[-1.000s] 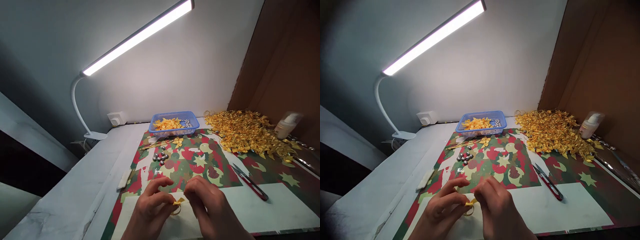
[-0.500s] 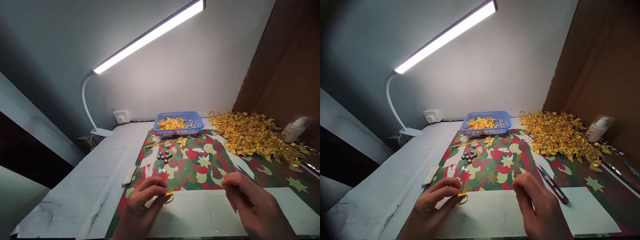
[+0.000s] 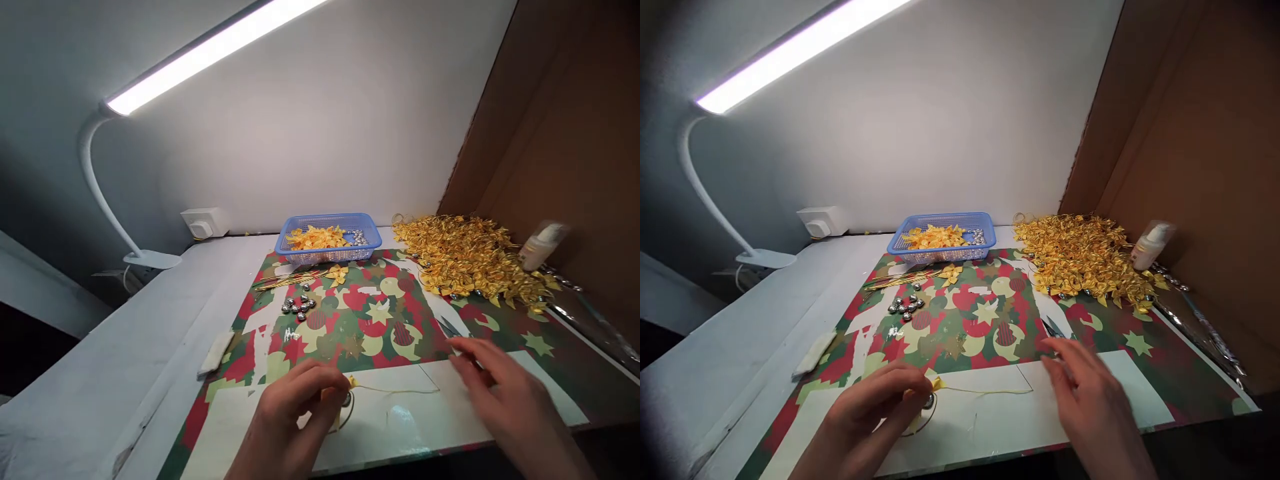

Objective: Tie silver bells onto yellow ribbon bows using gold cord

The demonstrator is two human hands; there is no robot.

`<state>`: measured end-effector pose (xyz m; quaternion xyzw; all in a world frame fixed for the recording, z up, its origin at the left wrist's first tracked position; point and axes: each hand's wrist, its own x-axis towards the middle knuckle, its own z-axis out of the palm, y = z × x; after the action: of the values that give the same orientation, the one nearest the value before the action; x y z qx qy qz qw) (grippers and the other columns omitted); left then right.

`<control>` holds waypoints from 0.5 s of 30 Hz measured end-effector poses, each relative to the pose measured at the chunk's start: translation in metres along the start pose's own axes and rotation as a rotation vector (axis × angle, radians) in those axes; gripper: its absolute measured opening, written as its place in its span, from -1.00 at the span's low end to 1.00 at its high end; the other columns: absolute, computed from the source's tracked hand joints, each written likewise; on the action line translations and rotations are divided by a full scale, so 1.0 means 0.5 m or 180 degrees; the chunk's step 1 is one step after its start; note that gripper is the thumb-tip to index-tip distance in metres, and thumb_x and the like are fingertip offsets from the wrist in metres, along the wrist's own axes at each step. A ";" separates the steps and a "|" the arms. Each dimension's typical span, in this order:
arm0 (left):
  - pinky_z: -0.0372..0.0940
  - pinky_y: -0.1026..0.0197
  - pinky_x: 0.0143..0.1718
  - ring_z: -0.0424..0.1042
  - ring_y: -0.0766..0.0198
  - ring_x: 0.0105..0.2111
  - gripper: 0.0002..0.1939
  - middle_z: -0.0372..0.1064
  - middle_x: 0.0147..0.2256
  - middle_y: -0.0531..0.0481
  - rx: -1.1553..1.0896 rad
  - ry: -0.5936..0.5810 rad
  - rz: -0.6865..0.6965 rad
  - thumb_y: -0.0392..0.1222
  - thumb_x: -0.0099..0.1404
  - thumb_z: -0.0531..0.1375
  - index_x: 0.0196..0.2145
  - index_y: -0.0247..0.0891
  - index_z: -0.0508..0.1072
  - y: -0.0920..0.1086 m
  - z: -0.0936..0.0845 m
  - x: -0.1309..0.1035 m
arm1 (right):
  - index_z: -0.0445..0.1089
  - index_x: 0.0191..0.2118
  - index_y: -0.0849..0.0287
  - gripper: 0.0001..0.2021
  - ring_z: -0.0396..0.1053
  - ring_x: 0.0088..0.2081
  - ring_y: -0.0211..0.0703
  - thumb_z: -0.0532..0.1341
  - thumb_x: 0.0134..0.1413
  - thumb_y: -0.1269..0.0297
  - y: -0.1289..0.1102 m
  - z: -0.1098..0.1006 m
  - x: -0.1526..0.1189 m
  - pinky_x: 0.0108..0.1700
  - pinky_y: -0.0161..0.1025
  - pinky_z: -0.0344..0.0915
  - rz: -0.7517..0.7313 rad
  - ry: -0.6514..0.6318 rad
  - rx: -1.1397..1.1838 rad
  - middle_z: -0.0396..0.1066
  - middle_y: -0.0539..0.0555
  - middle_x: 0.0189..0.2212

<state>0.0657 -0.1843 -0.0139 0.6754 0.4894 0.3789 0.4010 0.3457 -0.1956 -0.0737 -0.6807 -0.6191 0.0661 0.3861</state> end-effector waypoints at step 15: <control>0.36 0.37 -0.43 0.39 0.31 -0.45 -0.84 0.47 -0.45 0.11 -0.1478 0.0097 -0.1063 -0.09 0.13 0.41 -0.28 -0.05 0.61 0.026 0.016 -0.019 | 0.35 -0.18 0.01 -0.88 0.40 -0.47 -0.23 0.07 0.32 0.21 -0.060 -0.011 -0.017 -0.47 -0.36 0.33 -0.0502 -0.0277 0.0607 0.42 -0.03 -0.38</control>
<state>0.0755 -0.1975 -0.0066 0.4697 0.4999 0.4197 0.5943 0.3232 -0.2076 -0.0553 -0.5865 -0.6778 0.1236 0.4259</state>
